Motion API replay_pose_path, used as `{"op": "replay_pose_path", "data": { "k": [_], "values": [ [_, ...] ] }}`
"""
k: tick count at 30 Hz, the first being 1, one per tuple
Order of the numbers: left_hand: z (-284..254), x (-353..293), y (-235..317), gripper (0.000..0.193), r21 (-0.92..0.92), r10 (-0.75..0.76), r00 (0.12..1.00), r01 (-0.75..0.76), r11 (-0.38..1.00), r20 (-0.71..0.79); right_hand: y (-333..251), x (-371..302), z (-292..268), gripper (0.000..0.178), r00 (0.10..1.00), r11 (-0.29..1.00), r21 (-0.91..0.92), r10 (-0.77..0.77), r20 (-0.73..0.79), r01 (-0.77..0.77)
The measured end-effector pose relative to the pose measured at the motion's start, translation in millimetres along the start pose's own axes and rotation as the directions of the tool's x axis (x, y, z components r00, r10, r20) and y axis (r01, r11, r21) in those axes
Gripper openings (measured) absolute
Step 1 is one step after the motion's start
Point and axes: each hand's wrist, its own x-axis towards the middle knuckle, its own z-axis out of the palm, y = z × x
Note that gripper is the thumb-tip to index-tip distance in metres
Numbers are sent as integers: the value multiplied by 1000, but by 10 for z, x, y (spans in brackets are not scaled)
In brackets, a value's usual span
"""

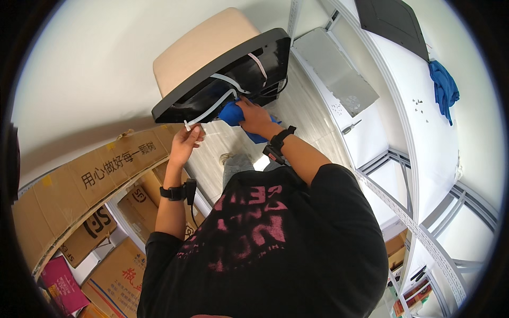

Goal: The person uses a screwdriver to remove screws from the back panel of a white electronic device, detaches the panel, and then wipes the interior with a blue cloth. The task occurs in a storage area with stacked cardboard boxes and metal shelving.

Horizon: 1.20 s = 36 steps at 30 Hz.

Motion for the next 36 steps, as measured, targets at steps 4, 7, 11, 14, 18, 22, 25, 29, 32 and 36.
{"op": "replay_pose_path", "data": {
  "k": [4,7,11,14,18,22,25,29,32,36],
  "values": [
    [262,-51,288,36,-337,144,983,-99,936,113,104,-19,71,63,1000,1000,-12,-27,-7,27],
    [327,14,303,32,-518,235,969,-165,840,72,105,-35,71,65,1000,1000,-4,-16,9,16],
    [391,130,455,31,-637,223,974,-148,756,38,133,-49,93,65,1000,1000,-13,-14,15,14],
    [453,190,664,36,-617,116,993,-109,779,-28,156,-74,78,65,999,999,-18,-37,1,37],
    [514,275,786,46,-610,-57,993,-20,792,-107,114,-168,3,62,999,998,-30,-54,-5,54],
    [524,319,785,51,-618,-94,992,21,786,-86,168,-273,-79,58,998,995,-98,-41,-52,36],
    [560,340,804,52,-615,-108,988,15,788,-114,254,-235,-62,56,991,984,-150,-109,-78,96],
    [578,336,795,50,-601,-119,974,-22,799,-193,311,-93,90,56,982,983,-117,-154,-112,141],
    [589,285,771,45,-594,-21,982,-98,798,-190,330,-44,144,56,989,988,-106,-117,-87,108],
    [518,278,696,42,-607,49,977,-170,777,-210,293,-68,63,58,997,996,-44,-79,-13,78]
  ]
}}
